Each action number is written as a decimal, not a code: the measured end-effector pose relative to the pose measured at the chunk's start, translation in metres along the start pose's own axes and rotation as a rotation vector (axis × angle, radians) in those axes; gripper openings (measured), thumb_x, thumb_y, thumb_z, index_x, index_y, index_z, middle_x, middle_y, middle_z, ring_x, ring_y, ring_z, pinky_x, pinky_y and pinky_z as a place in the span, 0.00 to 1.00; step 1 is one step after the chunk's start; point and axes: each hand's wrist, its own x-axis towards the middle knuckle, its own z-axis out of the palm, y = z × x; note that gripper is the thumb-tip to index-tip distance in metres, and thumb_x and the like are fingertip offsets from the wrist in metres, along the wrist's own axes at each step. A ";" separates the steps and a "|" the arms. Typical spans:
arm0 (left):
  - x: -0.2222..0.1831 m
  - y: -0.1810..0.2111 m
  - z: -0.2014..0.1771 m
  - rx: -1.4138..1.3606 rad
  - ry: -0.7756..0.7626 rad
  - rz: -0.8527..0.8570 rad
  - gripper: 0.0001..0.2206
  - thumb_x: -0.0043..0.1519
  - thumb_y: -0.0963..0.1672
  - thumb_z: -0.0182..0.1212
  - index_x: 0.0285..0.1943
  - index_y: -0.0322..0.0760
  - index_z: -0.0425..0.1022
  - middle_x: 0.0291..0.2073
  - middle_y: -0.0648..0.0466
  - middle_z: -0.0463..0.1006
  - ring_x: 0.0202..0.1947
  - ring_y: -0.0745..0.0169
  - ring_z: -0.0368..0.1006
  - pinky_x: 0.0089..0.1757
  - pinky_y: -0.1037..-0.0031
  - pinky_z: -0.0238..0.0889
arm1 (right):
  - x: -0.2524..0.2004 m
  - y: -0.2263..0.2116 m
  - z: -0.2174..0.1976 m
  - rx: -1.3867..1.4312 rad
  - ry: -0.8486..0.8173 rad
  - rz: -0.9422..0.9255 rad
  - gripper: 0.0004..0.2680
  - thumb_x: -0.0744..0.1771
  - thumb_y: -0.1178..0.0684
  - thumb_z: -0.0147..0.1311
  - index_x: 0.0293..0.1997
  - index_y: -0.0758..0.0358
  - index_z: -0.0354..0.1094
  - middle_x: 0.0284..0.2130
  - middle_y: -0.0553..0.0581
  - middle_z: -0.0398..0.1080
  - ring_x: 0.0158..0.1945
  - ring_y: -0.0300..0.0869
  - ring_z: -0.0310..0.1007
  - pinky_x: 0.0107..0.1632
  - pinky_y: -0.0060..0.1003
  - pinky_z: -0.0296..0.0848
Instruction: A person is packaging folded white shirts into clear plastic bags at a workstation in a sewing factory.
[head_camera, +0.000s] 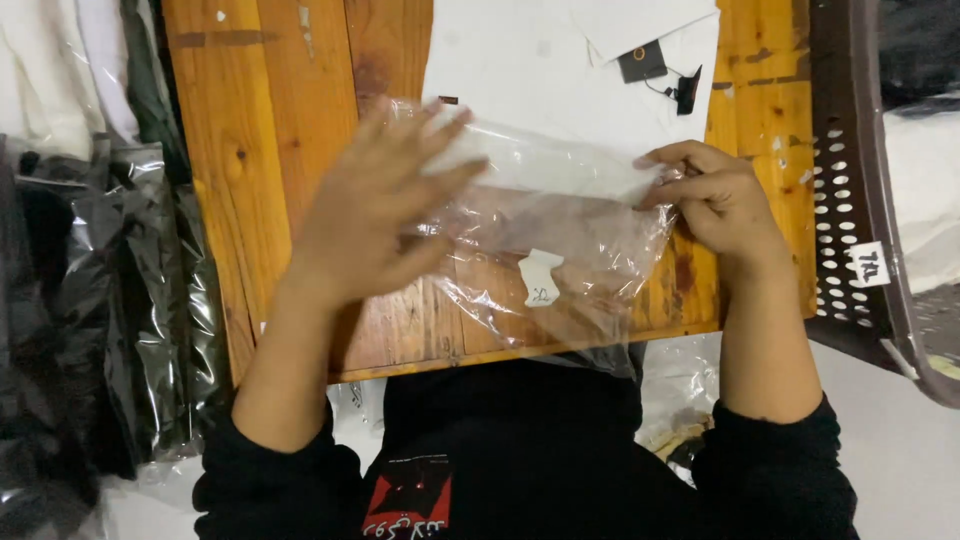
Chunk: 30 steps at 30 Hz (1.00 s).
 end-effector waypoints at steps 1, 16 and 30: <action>-0.001 0.009 0.008 0.062 -0.128 0.060 0.21 0.71 0.51 0.50 0.69 0.42 0.70 0.72 0.46 0.63 0.74 0.41 0.57 0.70 0.41 0.43 | 0.003 -0.006 -0.007 0.019 -0.156 -0.003 0.15 0.64 0.70 0.40 0.41 0.65 0.78 0.58 0.66 0.69 0.61 0.52 0.69 0.58 0.42 0.69; -0.025 -0.001 0.037 -0.037 -0.464 -0.003 0.34 0.68 0.51 0.61 0.82 0.48 0.49 0.80 0.47 0.41 0.80 0.39 0.36 0.72 0.40 0.31 | -0.012 -0.048 0.038 -0.540 -0.529 -0.062 0.22 0.71 0.38 0.37 0.76 0.45 0.50 0.77 0.57 0.44 0.80 0.56 0.33 0.76 0.61 0.37; -0.058 0.026 0.012 -0.304 -0.168 0.039 0.03 0.66 0.35 0.59 0.40 0.31 0.76 0.56 0.39 0.77 0.61 0.36 0.74 0.67 0.44 0.59 | -0.007 -0.007 0.019 -0.464 -0.426 -0.344 0.19 0.72 0.40 0.46 0.70 0.55 0.68 0.71 0.65 0.61 0.78 0.61 0.48 0.75 0.60 0.46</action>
